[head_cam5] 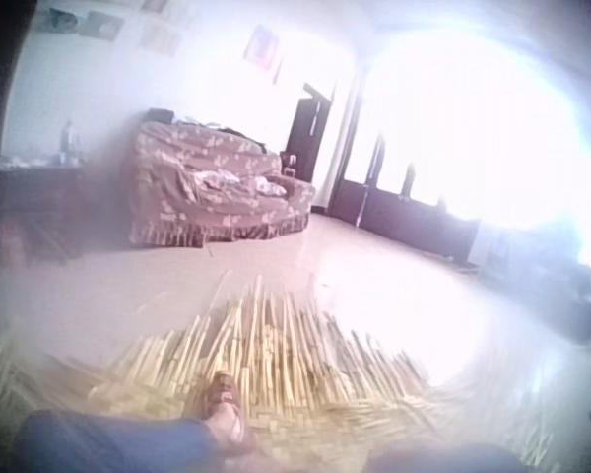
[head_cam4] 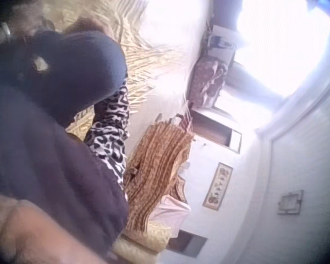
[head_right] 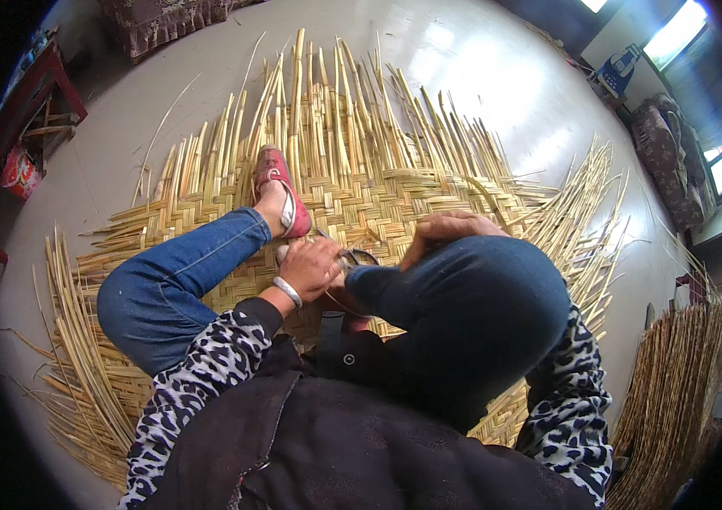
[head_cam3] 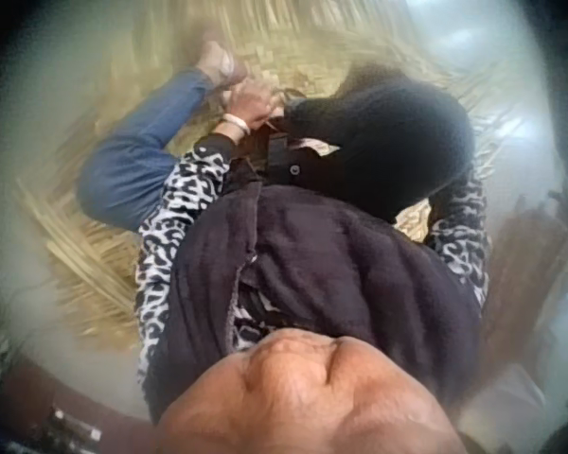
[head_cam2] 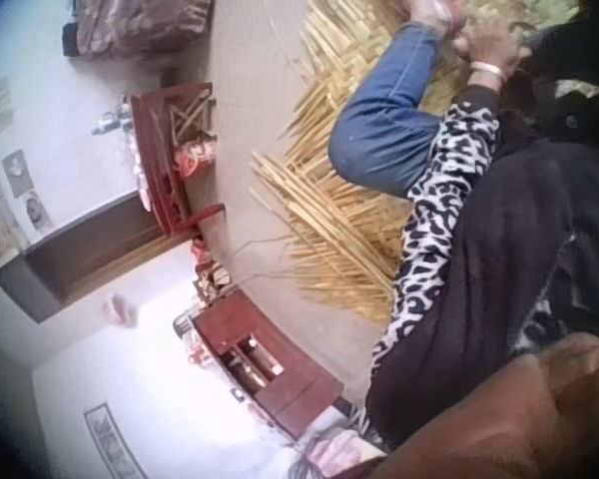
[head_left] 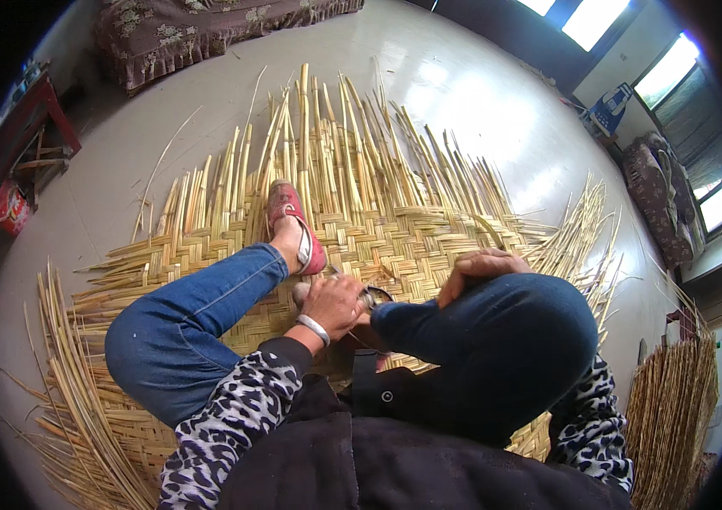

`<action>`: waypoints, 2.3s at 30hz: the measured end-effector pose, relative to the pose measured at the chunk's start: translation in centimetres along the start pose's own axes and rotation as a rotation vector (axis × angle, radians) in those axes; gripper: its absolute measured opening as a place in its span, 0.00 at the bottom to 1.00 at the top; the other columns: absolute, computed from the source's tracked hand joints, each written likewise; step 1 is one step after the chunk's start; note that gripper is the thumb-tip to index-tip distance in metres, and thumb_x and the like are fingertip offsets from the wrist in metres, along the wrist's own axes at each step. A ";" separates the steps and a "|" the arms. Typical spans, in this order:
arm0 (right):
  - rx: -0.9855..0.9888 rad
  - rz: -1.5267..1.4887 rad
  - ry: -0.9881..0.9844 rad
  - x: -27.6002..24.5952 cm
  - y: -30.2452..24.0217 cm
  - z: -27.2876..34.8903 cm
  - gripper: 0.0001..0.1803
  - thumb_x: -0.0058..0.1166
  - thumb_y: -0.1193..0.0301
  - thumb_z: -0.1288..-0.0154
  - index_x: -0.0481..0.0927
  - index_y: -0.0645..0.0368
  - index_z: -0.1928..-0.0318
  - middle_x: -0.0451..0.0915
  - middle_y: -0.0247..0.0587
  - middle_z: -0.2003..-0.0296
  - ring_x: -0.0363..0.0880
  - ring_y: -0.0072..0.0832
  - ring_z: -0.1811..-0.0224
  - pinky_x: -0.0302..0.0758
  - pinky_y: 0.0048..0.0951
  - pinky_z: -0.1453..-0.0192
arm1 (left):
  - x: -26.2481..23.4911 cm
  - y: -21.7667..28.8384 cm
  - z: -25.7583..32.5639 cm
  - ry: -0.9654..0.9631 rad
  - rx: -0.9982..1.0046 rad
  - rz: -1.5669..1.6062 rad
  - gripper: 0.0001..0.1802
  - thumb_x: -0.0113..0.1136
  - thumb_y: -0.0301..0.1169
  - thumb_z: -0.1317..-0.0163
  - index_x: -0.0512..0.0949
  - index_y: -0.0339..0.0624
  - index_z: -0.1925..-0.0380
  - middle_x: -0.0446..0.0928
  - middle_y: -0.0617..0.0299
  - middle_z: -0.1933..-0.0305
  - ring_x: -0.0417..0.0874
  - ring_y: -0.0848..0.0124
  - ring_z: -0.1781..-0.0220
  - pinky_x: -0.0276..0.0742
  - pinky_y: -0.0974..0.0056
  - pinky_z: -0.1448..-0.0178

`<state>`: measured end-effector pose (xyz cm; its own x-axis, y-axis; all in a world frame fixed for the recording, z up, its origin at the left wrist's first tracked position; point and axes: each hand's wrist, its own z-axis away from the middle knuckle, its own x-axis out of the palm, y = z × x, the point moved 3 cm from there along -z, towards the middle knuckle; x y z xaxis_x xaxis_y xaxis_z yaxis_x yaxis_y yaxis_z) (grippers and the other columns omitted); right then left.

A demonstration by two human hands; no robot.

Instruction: The person sits on the floor and weaves a large mat from dried palm fronds. They interlace the fronds by hand, occasionally using scissors to trim excess material and adjust the weave pattern.

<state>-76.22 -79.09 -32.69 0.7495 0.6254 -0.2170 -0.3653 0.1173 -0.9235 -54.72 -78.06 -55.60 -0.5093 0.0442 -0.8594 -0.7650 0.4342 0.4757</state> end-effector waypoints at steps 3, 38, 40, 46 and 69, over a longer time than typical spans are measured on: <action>0.156 -0.305 -0.027 -0.4 0.9 -2.2 0.20 0.48 0.63 0.30 0.83 0.69 0.68 0.85 0.51 0.67 0.84 0.35 0.63 0.78 0.35 0.49 | 2.0 -0.2 -0.3 -0.168 0.059 -0.023 0.12 0.49 0.42 0.37 0.80 0.51 0.68 0.82 0.59 0.61 0.81 0.56 0.54 0.67 0.46 0.50; 0.415 -0.504 0.724 -29.4 39.6 1.7 0.14 0.48 0.70 0.27 0.78 0.65 0.47 0.84 0.47 0.60 0.85 0.33 0.60 0.85 0.33 0.55 | 9.6 0.3 -14.1 -0.473 -0.114 0.007 0.16 0.62 0.42 0.41 0.80 0.45 0.58 0.79 0.52 0.61 0.79 0.50 0.54 0.75 0.49 0.50; 0.248 -0.690 0.784 -32.1 37.1 0.1 0.15 0.46 0.68 0.24 0.74 0.62 0.43 0.82 0.45 0.55 0.84 0.33 0.52 0.83 0.32 0.51 | 9.6 -0.4 -17.3 -0.482 -0.073 0.020 0.16 0.62 0.41 0.40 0.80 0.43 0.57 0.79 0.50 0.60 0.79 0.49 0.53 0.75 0.50 0.49; 0.265 -0.845 0.869 -32.9 33.6 -11.4 0.25 0.50 0.59 0.25 0.67 0.61 0.36 0.78 0.47 0.50 0.76 0.35 0.43 0.77 0.36 0.44 | 9.4 0.4 -28.9 -0.323 0.002 -0.033 0.22 0.60 0.41 0.35 0.75 0.38 0.48 0.76 0.46 0.48 0.77 0.50 0.44 0.72 0.52 0.38; -0.218 0.426 0.817 -37.9 21.1 -28.1 0.33 0.50 0.54 0.26 0.66 0.67 0.34 0.79 0.62 0.48 0.79 0.45 0.46 0.75 0.41 0.42 | 13.5 -1.9 -37.6 -0.226 -0.437 0.167 0.18 0.64 0.48 0.41 0.84 0.45 0.74 0.81 0.50 0.74 0.82 0.51 0.69 0.76 0.49 0.62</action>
<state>-96.81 -122.02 -52.88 0.7617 -0.1609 -0.6277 -0.6480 -0.1953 -0.7362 -74.93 -112.16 -61.04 -0.5779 0.2949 -0.7610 -0.7981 -0.0094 0.6024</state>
